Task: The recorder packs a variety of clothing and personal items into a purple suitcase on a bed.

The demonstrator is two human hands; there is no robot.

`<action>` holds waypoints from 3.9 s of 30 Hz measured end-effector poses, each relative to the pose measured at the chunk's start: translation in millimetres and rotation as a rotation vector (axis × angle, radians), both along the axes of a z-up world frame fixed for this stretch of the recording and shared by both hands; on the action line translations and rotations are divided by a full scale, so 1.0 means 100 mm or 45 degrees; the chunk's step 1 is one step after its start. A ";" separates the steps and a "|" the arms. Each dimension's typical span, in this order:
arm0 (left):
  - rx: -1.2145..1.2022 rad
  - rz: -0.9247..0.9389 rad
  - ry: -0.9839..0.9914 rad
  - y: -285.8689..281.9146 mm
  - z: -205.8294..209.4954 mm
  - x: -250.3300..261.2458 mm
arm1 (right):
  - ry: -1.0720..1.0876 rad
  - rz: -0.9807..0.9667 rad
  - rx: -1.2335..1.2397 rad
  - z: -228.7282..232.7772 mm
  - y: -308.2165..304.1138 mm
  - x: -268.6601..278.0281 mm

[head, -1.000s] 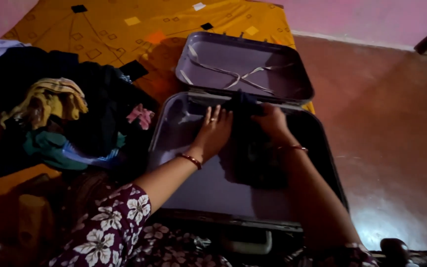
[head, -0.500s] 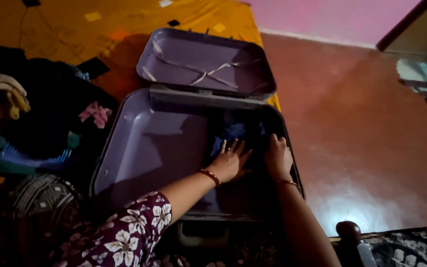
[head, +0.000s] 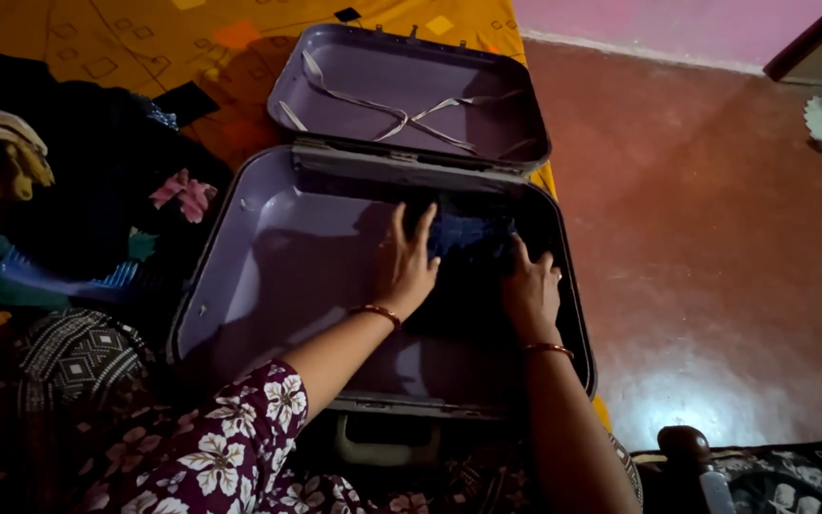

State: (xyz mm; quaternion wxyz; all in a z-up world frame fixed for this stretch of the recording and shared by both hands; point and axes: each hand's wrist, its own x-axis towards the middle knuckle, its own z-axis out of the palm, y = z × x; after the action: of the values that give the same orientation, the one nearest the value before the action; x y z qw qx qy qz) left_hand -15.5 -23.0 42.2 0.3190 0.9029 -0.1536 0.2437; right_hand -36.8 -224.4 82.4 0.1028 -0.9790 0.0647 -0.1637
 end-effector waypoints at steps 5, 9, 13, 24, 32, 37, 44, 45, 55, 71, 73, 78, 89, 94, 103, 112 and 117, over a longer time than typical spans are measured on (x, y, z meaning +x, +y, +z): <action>-0.025 -0.094 0.031 0.07 -0.25 0.15 | -0.077 0.167 0.033 -0.19 -0.13 0.13; 0.027 -0.121 -0.263 0.01 0.15 0.11 | -0.384 0.220 0.018 0.34 0.02 -0.08; -0.063 -0.068 -0.279 -0.14 0.20 0.27 | -0.445 0.151 0.086 0.11 -0.19 0.10; 0.364 0.198 0.276 -0.18 -0.27 0.44 | 0.260 0.234 0.035 -1.33 -0.54 0.43; 0.556 0.000 0.013 -0.01 0.22 0.41 | 0.318 -0.016 -0.174 -0.06 0.09 0.00; 0.454 -0.263 -0.101 -0.04 0.00 0.52 | -0.043 0.162 -0.197 0.01 0.17 0.30; 0.101 -0.251 0.199 -0.17 -0.65 0.89 | 0.114 0.321 -0.078 -0.70 -0.13 0.69; 0.103 -0.252 0.199 -0.18 -0.65 0.93 | 0.114 0.320 -0.077 -0.74 -0.13 0.75; 0.099 -0.223 0.248 -0.20 -0.47 0.84 | 0.295 0.238 -0.202 -0.56 -0.07 0.70; 0.255 -0.100 0.171 1.87 0.77 0.07 | -0.102 0.427 0.162 0.49 2.01 0.07; 0.118 -0.008 0.051 2.21 0.56 0.00 | -0.148 0.536 0.064 0.19 2.23 0.19; -0.240 0.275 -0.339 2.99 0.49 -0.36 | -0.037 0.789 0.213 0.40 2.99 0.07; -0.658 0.391 -0.427 3.36 0.73 -0.60 | 0.159 0.880 0.459 0.86 4.09 -0.11; -0.761 0.397 -0.449 3.42 0.71 -0.57 | 0.057 1.074 0.476 0.27 4.38 0.28; -0.898 0.317 -0.462 3.44 0.65 -0.53 | 0.326 0.844 0.277 -0.02 4.43 0.45; -0.843 0.497 -0.529 3.47 0.77 -0.65 | -0.082 0.663 0.864 0.34 4.24 0.44; -0.795 0.414 -0.575 3.45 0.66 -0.57 | 0.287 0.602 2.135 0.84 4.13 0.51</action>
State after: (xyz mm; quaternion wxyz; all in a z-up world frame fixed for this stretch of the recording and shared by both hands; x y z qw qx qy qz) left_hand -72.5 321.6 108.4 0.4929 0.6993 0.0062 0.5176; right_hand 13.9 188.7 165.9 0.8125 -0.5790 -0.0312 0.0611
